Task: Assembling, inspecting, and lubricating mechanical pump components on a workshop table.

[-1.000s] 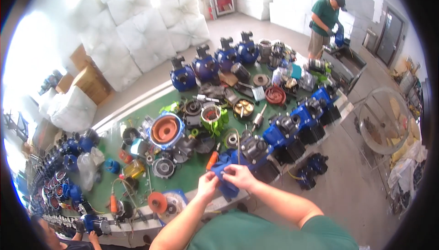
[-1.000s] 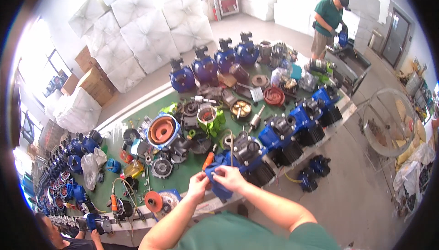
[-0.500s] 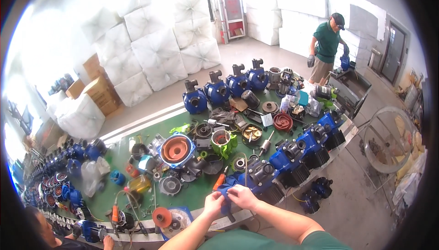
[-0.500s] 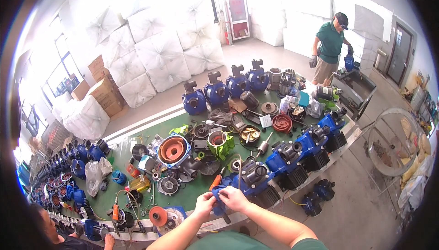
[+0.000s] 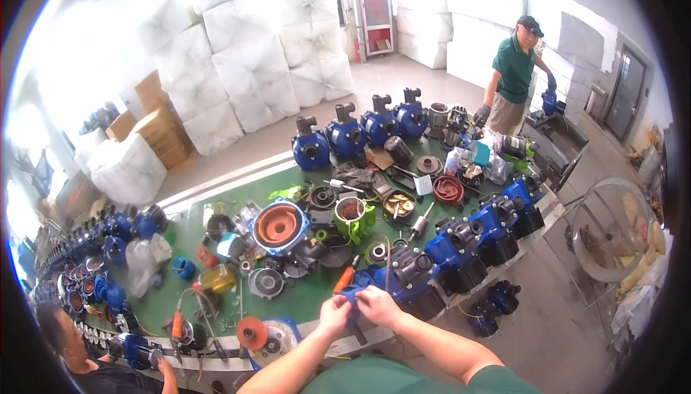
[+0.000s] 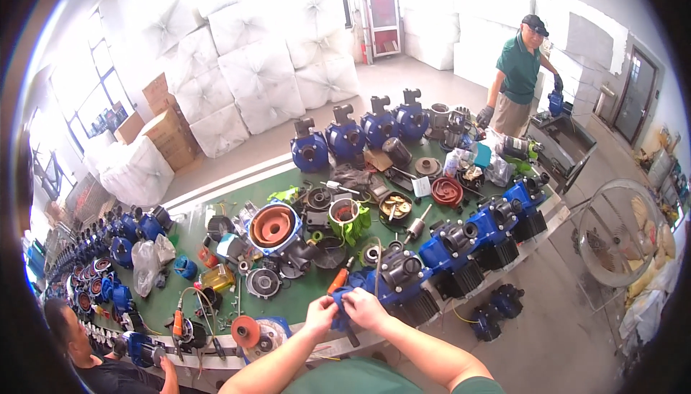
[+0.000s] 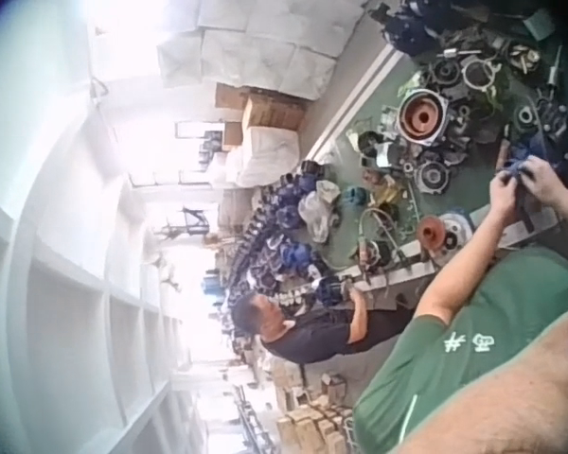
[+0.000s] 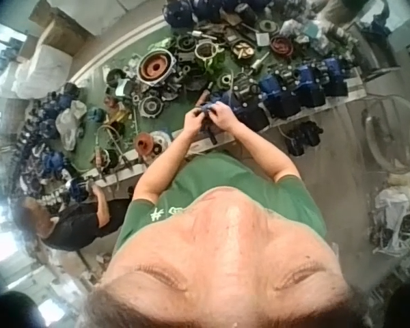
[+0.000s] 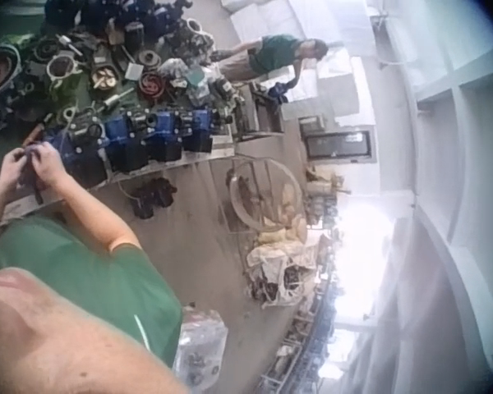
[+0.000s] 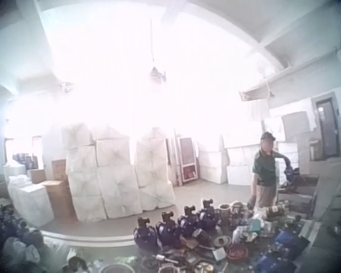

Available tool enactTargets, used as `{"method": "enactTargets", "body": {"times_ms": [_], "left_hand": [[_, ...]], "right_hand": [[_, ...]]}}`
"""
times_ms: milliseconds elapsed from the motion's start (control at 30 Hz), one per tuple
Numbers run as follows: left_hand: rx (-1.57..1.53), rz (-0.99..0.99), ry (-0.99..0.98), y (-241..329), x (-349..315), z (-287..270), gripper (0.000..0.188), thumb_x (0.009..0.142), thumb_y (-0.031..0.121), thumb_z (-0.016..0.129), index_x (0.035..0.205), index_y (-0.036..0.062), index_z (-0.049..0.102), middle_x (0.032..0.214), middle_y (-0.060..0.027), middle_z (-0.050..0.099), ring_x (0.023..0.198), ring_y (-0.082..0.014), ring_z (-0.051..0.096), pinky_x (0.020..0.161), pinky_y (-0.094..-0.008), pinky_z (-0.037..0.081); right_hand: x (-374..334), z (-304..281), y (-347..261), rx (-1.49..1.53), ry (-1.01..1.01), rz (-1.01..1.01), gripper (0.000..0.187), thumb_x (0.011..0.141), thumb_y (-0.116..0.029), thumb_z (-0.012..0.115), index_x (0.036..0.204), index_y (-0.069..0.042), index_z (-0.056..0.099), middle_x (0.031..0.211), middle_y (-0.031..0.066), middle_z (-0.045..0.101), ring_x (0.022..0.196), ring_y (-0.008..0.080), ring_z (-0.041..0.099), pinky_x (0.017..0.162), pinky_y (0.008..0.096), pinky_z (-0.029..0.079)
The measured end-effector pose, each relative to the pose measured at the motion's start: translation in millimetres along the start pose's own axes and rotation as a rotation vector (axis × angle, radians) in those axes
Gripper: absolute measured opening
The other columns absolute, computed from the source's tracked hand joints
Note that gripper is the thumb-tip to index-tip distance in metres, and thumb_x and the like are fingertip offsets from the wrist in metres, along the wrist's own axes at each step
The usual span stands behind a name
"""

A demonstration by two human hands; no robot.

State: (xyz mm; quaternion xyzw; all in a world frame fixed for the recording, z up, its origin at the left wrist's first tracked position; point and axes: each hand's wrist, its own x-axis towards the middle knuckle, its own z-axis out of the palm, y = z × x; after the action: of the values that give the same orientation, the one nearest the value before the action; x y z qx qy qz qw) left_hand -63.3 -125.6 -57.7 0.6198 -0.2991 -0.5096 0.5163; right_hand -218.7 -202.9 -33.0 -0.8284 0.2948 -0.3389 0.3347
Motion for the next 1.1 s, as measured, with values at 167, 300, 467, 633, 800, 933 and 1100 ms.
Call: {"method": "enactTargets", "body": {"times_ms": [167, 300, 467, 633, 800, 933, 1100], "left_hand": [[-0.274, -0.123, 0.047, 19.2, 2.7, 7.9, 0.009, 0.094, 0.01, 0.064, 0.099, 0.0028, 0.064, 0.089, -0.0017, 0.065, 0.074, -0.0085, 0.06, 0.068, -0.0239, 0.051], [-0.212, -0.116, 0.01, 11.6, 0.8, 5.0, 0.009, 0.094, 0.008, 0.062, 0.101, 0.0021, 0.064, 0.093, -0.0037, 0.067, 0.077, -0.0102, 0.063, 0.073, -0.026, 0.053], [-0.014, -0.021, -0.065, 2.9, 3.4, -0.4, 0.012, 0.095, 0.006, 0.061, 0.104, -0.0001, 0.063, 0.098, -0.0057, 0.067, 0.087, -0.0126, 0.064, 0.078, -0.0283, 0.054], [-0.103, -0.054, 0.013, 7.7, 5.5, 4.7, 0.01, 0.094, 0.008, 0.064, 0.1, 0.0004, 0.063, 0.093, -0.0057, 0.067, 0.081, -0.0129, 0.065, 0.074, -0.0278, 0.054], [-0.299, 0.015, 0.173, 6.6, 12.0, 6.3, 0.008, 0.096, 0.009, 0.06, 0.097, 0.0006, 0.061, 0.089, -0.0056, 0.066, 0.077, -0.0137, 0.065, 0.071, -0.0281, 0.055], [-0.122, 0.056, 0.055, 30.3, 16.0, -3.0, 0.007, 0.098, 0.006, 0.056, 0.101, 0.0024, 0.062, 0.092, -0.0029, 0.066, 0.081, -0.0098, 0.062, 0.074, -0.024, 0.05], [0.132, 0.05, -0.113, 9.1, 20.4, 0.4, 0.017, 0.095, 0.004, 0.059, 0.111, 0.0011, 0.063, 0.096, -0.0027, 0.066, 0.085, -0.0083, 0.059, 0.077, -0.0231, 0.048]], "right_hand": [[4.9, 4.3, -9.3, 0.31, 0.022, 0.436, 0.019, 0.087, -0.017, 0.07, 0.096, 0.0, 0.069, 0.086, 0.0133, 0.071, 0.078, 0.0157, 0.068, 0.072, 0.0315, 0.054], [5.1, 1.4, -3.5, 0.073, 0.0, 0.03, 0.013, 0.083, -0.009, 0.065, 0.093, -0.002, 0.069, 0.084, 0.0152, 0.063, 0.077, 0.0338, 0.064, 0.069, 0.0396, 0.053], [7.1, -7.2, -0.6, -0.01, -0.067, -0.105, 0.015, 0.082, -0.009, 0.066, 0.095, -0.002, 0.069, 0.087, 0.0153, 0.061, 0.077, 0.0358, 0.062, 0.07, 0.0417, 0.053], [-0.6, -1.1, -7.4, 0.272, 0.017, 0.289, 0.019, 0.087, -0.013, 0.068, 0.1, 0.0, 0.07, 0.089, 0.0164, 0.068, 0.082, 0.0286, 0.069, 0.074, 0.0354, 0.054], [-5.2, 0.0, -13.3, 0.197, 0.09, 0.453, 0.022, 0.09, -0.018, 0.068, 0.101, 0.001, 0.07, 0.091, 0.0135, 0.073, 0.079, 0.016, 0.069, 0.072, 0.0307, 0.054], [-20.5, -5.2, 6.4, 0.281, 0.183, 0.522, 0.022, 0.088, -0.016, 0.068, 0.103, -0.001, 0.07, 0.092, 0.0128, 0.071, 0.079, 0.0182, 0.069, 0.071, 0.0318, 0.054], [-12.2, -10.6, 11.3, 0.038, 0.08, 0.181, 0.022, 0.084, -0.015, 0.07, 0.102, -0.003, 0.071, 0.09, 0.0164, 0.068, 0.079, 0.0318, 0.067, 0.072, 0.0388, 0.054]]}}
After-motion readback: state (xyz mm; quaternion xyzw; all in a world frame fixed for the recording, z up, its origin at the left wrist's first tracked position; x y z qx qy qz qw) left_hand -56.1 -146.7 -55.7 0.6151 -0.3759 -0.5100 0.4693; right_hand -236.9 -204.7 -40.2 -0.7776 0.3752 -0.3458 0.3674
